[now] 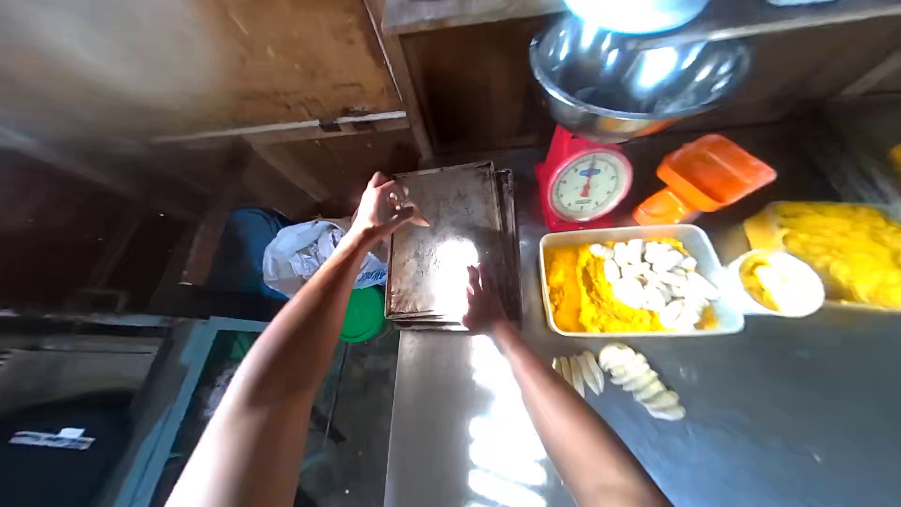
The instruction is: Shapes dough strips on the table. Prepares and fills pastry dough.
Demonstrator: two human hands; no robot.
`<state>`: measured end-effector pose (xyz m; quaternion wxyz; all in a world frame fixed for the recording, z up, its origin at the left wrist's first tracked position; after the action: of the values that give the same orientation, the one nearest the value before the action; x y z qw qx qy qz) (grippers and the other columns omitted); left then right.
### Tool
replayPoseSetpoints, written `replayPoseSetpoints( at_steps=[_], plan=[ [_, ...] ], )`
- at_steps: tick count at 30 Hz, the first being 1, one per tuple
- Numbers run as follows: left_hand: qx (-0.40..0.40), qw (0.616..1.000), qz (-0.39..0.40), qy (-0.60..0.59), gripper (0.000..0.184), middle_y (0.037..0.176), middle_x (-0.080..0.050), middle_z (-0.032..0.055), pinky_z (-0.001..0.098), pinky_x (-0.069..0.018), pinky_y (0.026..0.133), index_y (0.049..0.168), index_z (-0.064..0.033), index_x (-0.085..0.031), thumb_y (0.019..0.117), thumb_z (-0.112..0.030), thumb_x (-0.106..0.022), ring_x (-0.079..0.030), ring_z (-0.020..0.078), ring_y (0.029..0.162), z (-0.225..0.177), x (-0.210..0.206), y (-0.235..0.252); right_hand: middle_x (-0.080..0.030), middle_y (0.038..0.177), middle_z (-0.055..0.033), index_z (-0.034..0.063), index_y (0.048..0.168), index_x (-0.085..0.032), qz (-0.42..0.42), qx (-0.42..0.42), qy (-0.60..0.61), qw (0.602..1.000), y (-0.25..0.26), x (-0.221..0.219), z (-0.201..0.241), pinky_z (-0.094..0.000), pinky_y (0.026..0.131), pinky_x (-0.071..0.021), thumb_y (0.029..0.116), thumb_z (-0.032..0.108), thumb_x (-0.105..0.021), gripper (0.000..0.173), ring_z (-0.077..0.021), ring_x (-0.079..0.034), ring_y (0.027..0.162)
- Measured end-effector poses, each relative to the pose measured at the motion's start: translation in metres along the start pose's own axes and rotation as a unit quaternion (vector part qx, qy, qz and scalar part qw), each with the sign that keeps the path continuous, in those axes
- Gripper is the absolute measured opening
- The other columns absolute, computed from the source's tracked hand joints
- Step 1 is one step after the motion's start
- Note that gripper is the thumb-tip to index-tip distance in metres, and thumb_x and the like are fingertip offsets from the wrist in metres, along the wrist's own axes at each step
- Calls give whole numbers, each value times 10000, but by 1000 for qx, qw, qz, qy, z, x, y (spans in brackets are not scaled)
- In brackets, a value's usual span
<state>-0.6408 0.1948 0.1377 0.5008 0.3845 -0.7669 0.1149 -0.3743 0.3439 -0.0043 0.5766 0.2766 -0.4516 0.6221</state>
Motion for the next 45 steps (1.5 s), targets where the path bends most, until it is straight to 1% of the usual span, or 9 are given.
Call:
replayPoseSetpoints(
  at_steps=[7, 12, 16, 20, 24, 28, 35, 38, 45],
  plan=[
    [87, 986, 63, -132, 301, 1298, -543, 188, 451, -638, 749, 1066, -73, -680, 851, -227, -824, -679, 258, 976, -196, 4, -245, -609, 1429, -84, 159, 1491, -536, -227, 7, 288, 930, -179, 38, -43, -464, 1037, -539, 1025, 381, -626, 523, -231, -639, 1230],
    [135, 932, 195, -273, 321, 1211, -622, 175, 369, -617, 814, 1084, -45, -712, 844, -236, -807, -677, 215, 1001, -280, -75, -366, -738, 1196, -42, 117, 1283, -709, -295, -211, 231, 903, -480, -61, -110, -329, 999, -587, 1034, 319, -594, 341, -112, -709, 1089],
    [167, 898, 256, -317, 296, 1108, -652, 175, 402, -611, 820, 1030, -20, -710, 876, -264, -777, -690, 227, 903, -343, -140, -381, -739, 1143, -191, 25, 1258, -702, -237, -440, 171, 849, -731, -101, -87, -546, 968, -568, 1049, 266, -575, 344, -322, -726, 1045],
    [170, 908, 285, -256, 520, 1103, -693, 240, 579, -554, 921, 1117, -5, -710, 925, -488, -733, -683, 377, 1023, -401, -214, -330, -757, 1023, -189, -7, 1170, -719, -309, -533, 175, 768, -835, -111, -71, -576, 859, -602, 1028, 181, -576, 275, -322, -754, 893],
    [135, 935, 287, -161, 775, 1463, -491, 315, 665, -492, 1021, 1374, -47, -606, 859, -609, -744, -565, 479, 1273, -436, -271, -294, -757, 1074, -160, 5, 1222, -706, -357, -458, 167, 797, -779, -87, -109, -501, 895, -613, 1022, 183, -607, 286, -269, -751, 952],
    [159, 958, 153, -185, 474, 1269, -670, 208, 533, -495, 1075, 1236, -17, -695, 952, -397, -702, -627, 348, 1217, -428, -290, -304, -688, 1334, -131, 48, 1390, -631, -375, -312, 96, 868, -652, -9, -199, -456, 1071, -537, 1038, 248, -574, 408, -247, -667, 1231],
    [427, 853, 89, -287, 390, 1186, -689, 234, 471, -539, 989, 1279, 54, -625, 1059, -261, -558, -682, 297, 1089, -367, -342, -381, -385, 1627, -186, 71, 1613, -314, -215, -133, -16, 967, -430, 159, -366, -536, 1211, -356, 1047, 236, -589, 650, -341, -427, 1478],
    [441, 831, 81, -330, 349, 1149, -692, 230, 439, -565, 944, 1256, 74, -630, 1062, -202, -541, -687, 266, 1043, -373, -356, -383, -426, 1590, -225, 8, 1551, -410, -135, -24, -121, 983, -352, 187, -443, -614, 1250, -219, 990, 74, -633, 608, -392, -355, 1510],
    [477, 820, 65, -310, 348, 1160, -701, 241, 513, -550, 967, 1304, 36, -620, 1054, -193, -545, -695, 333, 1063, -409, -345, -359, -704, 1111, -308, 66, 1213, -730, -45, -107, -64, 991, -299, 207, -440, -753, 926, -456, 1041, 168, -545, 273, -545, -647, 1086]
  ],
)
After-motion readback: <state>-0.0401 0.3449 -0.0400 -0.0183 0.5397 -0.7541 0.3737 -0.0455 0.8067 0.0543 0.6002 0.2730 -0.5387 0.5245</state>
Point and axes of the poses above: each hand's wrist, its own y-axis towards the middle knuckle, its own x-axis out of the back of the hand, z = x × y, the point moved 1 cm from there along y, towards the middle knuckle
